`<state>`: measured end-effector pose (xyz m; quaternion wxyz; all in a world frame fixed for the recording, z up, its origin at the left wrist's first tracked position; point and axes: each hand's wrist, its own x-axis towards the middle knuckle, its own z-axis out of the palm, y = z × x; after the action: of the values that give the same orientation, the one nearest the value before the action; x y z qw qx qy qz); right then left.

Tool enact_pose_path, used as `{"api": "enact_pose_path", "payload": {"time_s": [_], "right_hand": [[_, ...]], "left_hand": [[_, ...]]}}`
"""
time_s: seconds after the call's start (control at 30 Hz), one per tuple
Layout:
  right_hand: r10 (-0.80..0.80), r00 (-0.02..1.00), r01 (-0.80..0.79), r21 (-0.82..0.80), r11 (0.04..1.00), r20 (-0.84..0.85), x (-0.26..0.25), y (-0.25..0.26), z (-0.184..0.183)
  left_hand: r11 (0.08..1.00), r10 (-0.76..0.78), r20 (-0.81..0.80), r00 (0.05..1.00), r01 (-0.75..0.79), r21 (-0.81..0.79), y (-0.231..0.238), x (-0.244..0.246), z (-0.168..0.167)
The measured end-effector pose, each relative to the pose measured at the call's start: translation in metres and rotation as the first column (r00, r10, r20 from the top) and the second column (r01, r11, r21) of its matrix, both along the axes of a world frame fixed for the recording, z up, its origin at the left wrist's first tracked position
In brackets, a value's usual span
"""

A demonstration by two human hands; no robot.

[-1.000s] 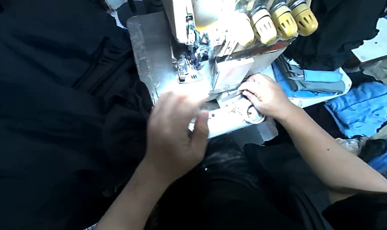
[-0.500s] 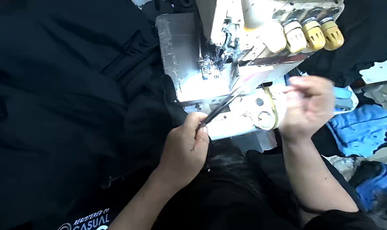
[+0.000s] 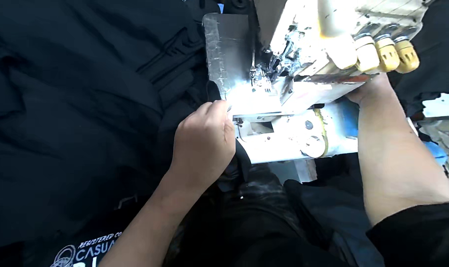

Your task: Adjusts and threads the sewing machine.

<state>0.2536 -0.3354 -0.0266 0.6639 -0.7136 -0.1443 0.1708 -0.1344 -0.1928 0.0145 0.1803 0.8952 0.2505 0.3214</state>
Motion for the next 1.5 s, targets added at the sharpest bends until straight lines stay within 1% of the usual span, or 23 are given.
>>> {"api": "enact_pose_path", "payload": {"time_s": [0.17,0.27,0.47,0.67,0.77,0.97,1.23,1.3,1.37,1.47,1.5], "right_hand": [[0.05,0.998,-0.055,0.176,0.983,0.03,-0.009,0.002,-0.007],[0.034,0.999,-0.035,0.213,0.976,0.007,-0.011,0.004,-0.011],[-0.02,1.0,0.02,0.27,0.963,-0.001,-0.015,0.007,-0.014],[0.001,1.0,0.003,0.314,0.95,-0.015,-0.014,0.008,-0.016],[-0.009,0.999,0.02,0.31,0.951,-0.038,-0.016,0.009,-0.015],[-0.025,1.0,0.027,0.305,0.952,-0.01,-0.017,0.009,-0.016],[-0.032,0.999,0.041,0.32,0.947,-0.033,-0.016,0.01,-0.017],[-0.031,0.999,0.036,0.292,0.956,-0.023,-0.015,0.009,-0.015],[-0.024,0.999,0.029,0.237,0.971,-0.025,-0.013,0.005,-0.011],[-0.12,0.992,0.126,0.169,0.977,-0.05,-0.021,-0.002,0.003],[-0.161,0.987,0.159,0.174,0.972,-0.005,-0.025,-0.007,0.006]], "left_hand": [[0.998,-0.011,-0.018,1.0,0.01,-0.054,0.0,0.002,0.0],[1.0,-0.011,-0.02,1.0,0.011,-0.023,0.002,0.005,0.001],[0.995,-0.001,-0.098,0.995,0.011,0.099,0.003,0.019,0.018],[0.994,0.041,-0.177,0.983,-0.023,0.103,0.001,0.04,0.028],[0.995,0.049,-0.204,0.978,-0.03,0.095,0.0,0.045,0.026],[0.994,0.056,-0.174,0.983,-0.039,0.098,-0.002,0.05,0.021],[0.991,0.09,-0.192,0.977,-0.069,0.112,-0.003,0.057,0.02],[0.989,0.099,-0.203,0.974,-0.075,0.125,-0.003,0.057,0.02],[0.992,0.09,-0.195,0.977,-0.07,0.105,-0.001,0.055,0.021],[0.998,0.042,-0.16,0.986,-0.034,0.054,0.005,0.049,0.021],[1.0,0.026,-0.148,0.989,-0.023,0.021,0.006,0.047,0.022]]}}
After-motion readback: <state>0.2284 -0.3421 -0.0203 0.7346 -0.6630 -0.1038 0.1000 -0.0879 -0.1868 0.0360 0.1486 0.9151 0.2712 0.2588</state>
